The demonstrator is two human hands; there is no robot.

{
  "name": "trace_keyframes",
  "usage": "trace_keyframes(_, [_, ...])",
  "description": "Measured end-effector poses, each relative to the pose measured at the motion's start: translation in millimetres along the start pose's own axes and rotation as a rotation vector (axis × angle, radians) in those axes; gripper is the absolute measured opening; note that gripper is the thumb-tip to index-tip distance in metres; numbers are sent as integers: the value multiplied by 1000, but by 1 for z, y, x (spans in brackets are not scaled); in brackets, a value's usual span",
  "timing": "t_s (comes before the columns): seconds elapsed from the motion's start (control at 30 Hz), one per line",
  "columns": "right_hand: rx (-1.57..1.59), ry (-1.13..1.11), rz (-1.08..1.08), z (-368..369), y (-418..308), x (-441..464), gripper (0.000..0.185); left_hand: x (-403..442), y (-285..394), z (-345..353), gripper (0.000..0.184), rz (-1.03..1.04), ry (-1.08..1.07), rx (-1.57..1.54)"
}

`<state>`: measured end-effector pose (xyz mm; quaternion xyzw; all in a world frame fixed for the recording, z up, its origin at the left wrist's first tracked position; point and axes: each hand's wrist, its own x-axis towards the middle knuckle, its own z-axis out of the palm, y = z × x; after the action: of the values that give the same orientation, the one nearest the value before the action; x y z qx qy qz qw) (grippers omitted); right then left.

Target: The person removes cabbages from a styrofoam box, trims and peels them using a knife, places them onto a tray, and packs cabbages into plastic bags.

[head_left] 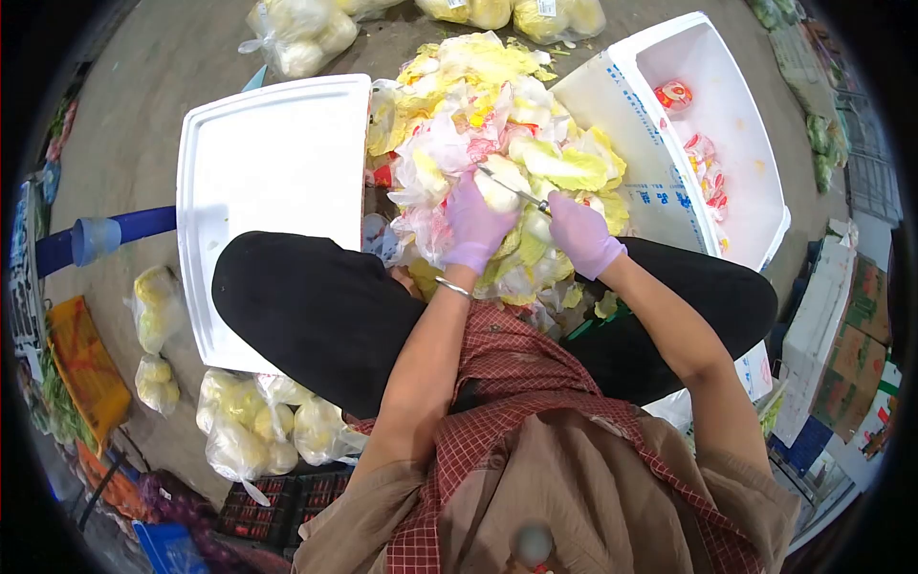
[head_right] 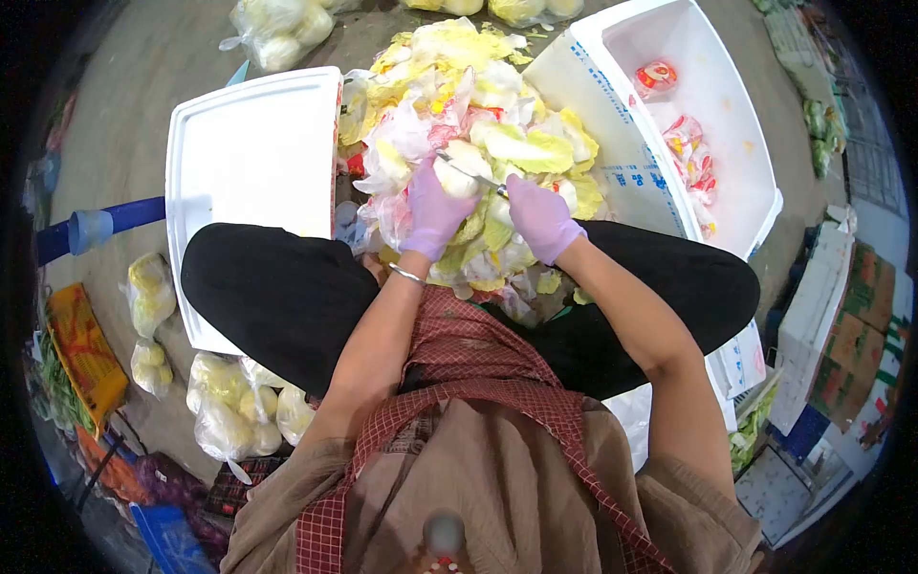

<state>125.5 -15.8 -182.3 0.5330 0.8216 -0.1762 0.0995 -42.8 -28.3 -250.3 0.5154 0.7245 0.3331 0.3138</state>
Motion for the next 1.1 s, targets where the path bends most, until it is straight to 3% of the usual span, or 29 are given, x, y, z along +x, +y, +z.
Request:
trace_keyframes(0.2, [67,-78,79,0,-2,29,10,3,0,0,82,43,18,-71])
trace_keyframes(0.5, [93,34,43,2,-4,16,10,1,-4,1,78,21,13,-94])
trace_keyframes(0.73, [83,12,182,2,-8,0,14,6,-12,-9,86,8,-158,-137])
trace_keyframes(0.87, [-38,-81,185,26,2,34,20,-1,5,-30,85,120,-186,-272])
trace_keyframes(0.97, [172,-148,254,21,18,26,24,-11,6,-42,78,155,-72,-320])
trace_keyframes(1.0, [112,-212,172,23,29,32,27,-7,7,-44,73,64,-130,-415])
trace_keyframes(1.1, [138,-516,-85,-50,26,6,28,-5,33,-77,79,85,-131,-682])
